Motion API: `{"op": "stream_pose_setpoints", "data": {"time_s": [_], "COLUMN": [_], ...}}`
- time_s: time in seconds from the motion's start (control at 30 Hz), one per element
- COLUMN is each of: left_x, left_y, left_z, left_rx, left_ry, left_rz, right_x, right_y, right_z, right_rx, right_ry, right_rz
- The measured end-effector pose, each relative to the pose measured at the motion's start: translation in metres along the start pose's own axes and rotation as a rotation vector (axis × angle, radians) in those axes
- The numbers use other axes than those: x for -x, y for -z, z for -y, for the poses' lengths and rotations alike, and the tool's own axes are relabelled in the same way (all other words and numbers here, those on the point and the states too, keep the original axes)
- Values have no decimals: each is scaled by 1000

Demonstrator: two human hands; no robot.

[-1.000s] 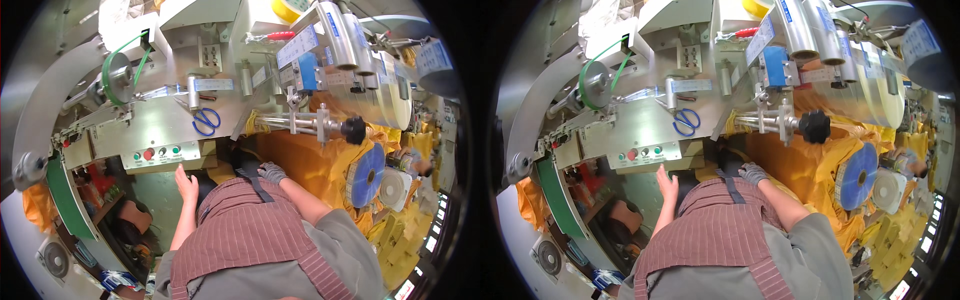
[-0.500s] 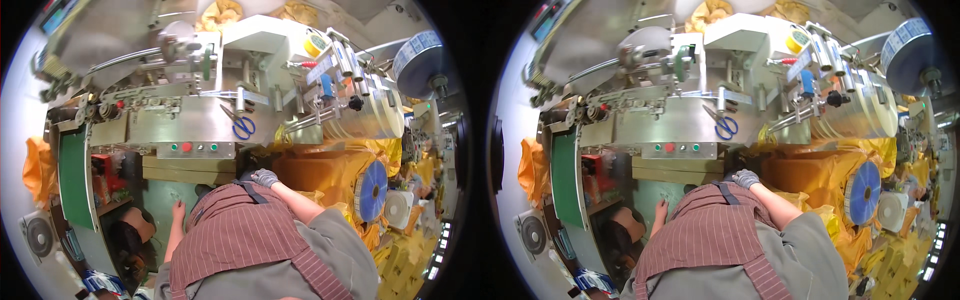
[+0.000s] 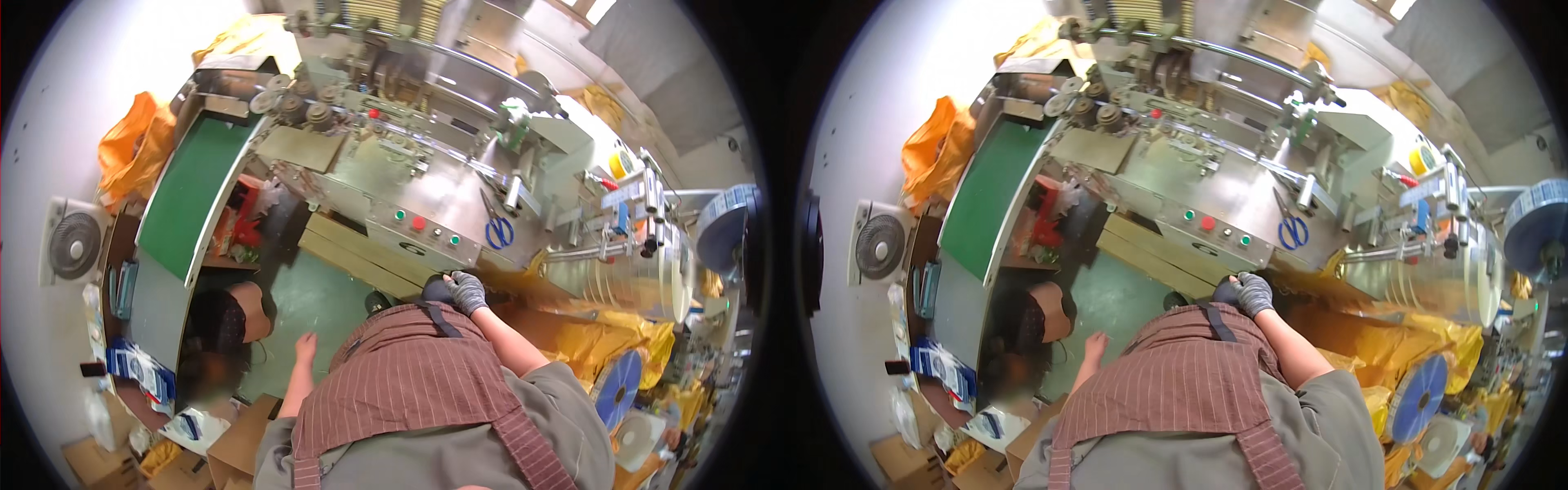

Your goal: Manually packaging bundles of stick-like products into plastic bags at a manufacturing station.

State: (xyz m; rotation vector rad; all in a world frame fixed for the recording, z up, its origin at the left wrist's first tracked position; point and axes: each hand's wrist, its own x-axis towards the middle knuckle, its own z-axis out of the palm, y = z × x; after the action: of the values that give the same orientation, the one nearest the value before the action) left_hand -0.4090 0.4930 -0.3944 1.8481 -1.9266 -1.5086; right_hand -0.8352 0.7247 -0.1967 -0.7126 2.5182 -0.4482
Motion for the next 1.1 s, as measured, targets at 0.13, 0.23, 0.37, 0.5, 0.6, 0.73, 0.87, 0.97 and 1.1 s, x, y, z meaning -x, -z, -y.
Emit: {"op": "stream_pose_setpoints", "data": {"time_s": [0.13,0.23,0.37,0.5,0.6,0.73,0.87,0.97,1.1], "left_x": [35,77,123,159,161,155,144,132,147], "left_y": [32,48,48,28,27,34,17,12,25], "left_z": [1,44,123,123,117,45,66,66,51], "left_rx": [-28,-140,-83,340,9,117,193,61,-140], "left_ry": [113,-204,319,133,424,484,418,377,340], "left_rz": [34,-109,59,19,25,-64,-58,-6,42], "right_x": [-46,-92,-145,-238,-301,-329,-173,-194,-246], "right_y": [1,33,85,81,71,48,60,-26,-103], "right_z": [16,48,138,189,225,219,254,164,43], "right_rx": [-95,-393,-244,-192,-204,-364,-197,-354,-133], "right_ry": [47,122,381,398,571,355,317,156,-12], "right_rz": [-204,-414,-428,-445,-589,-268,-220,-345,-247]}}
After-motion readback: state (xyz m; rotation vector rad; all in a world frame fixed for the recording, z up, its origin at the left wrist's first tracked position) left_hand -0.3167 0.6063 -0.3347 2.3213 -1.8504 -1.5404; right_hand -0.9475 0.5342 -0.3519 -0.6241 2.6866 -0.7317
